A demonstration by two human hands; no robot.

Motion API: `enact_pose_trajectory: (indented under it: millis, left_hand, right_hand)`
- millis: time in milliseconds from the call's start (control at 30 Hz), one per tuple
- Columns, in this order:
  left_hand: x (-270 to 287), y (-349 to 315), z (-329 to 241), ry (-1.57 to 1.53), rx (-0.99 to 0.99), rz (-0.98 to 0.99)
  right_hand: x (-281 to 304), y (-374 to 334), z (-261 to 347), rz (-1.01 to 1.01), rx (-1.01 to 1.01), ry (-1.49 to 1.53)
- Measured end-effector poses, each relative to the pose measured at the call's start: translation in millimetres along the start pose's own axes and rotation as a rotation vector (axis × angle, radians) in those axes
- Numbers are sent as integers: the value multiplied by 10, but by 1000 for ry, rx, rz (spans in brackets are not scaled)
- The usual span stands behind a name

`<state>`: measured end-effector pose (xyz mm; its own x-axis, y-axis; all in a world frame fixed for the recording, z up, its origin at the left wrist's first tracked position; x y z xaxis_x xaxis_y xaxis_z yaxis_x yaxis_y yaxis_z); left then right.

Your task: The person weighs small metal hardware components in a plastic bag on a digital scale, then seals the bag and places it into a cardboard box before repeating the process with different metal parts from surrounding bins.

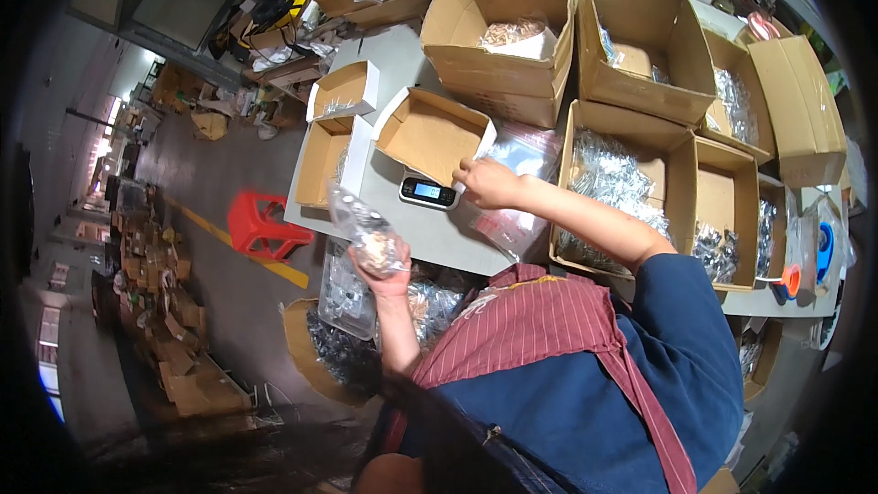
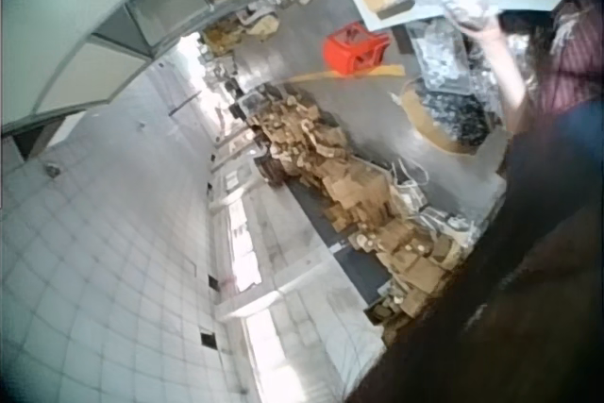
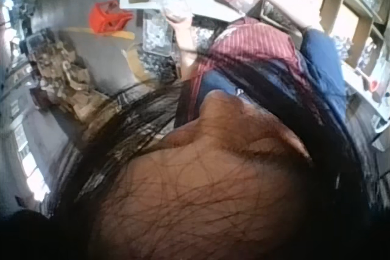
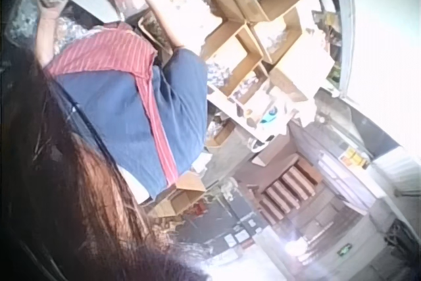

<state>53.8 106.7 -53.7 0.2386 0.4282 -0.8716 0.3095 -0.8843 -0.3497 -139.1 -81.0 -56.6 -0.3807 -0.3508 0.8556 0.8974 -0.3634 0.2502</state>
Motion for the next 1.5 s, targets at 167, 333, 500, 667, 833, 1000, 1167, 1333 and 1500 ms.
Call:
enact_pose_trajectory:
  millis: [167, 333, 500, 667, 833, 1000, 1167, 1333, 1500]
  left_hand:
    - [-241, 236, -393, 66, 89, 385]
    - [-489, 370, -492, 209, 91, 252]
    - [-736, 567, -445, 298, 163, 268]
    - [-848, 950, -408, 480, 170, 268]
    - [-1030, 1370, -298, 867, -33, 151]
    - [-1245, 1570, -243, 1225, -84, 223]
    - [-1220, 1834, -409, 1727, -305, 277]
    - [-1352, 1806, -271, 1996, -420, 384]
    - [-1364, 1873, -588, 1691, -342, 262]
  right_hand:
    - [190, 44, -202, -226, 52, -138]
    - [85, -10, -189, -157, 22, -117]
    - [93, -83, -145, -194, 62, -171]
    - [249, -156, -40, -151, 8, -185]
    - [719, -387, 124, -248, 4, 43]
    - [1173, -924, 47, -288, -139, 121]
    - [1455, -1395, 12, -396, -339, 70]
    - [1378, -1784, -141, -482, -525, 156]
    - [1231, -1991, -236, -559, -605, 153]
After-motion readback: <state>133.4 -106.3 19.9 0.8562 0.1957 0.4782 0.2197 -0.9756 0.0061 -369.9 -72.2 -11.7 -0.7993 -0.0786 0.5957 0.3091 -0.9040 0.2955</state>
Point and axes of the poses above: each hand's wrist, its own y-axis towards the middle knuckle, its own x-axis out of the back of the hand, z = x × y, the point moved 3 cm from there along y, towards the middle knuckle, and after that the axes turned 8 degrees about x, right-handed, at the moved point
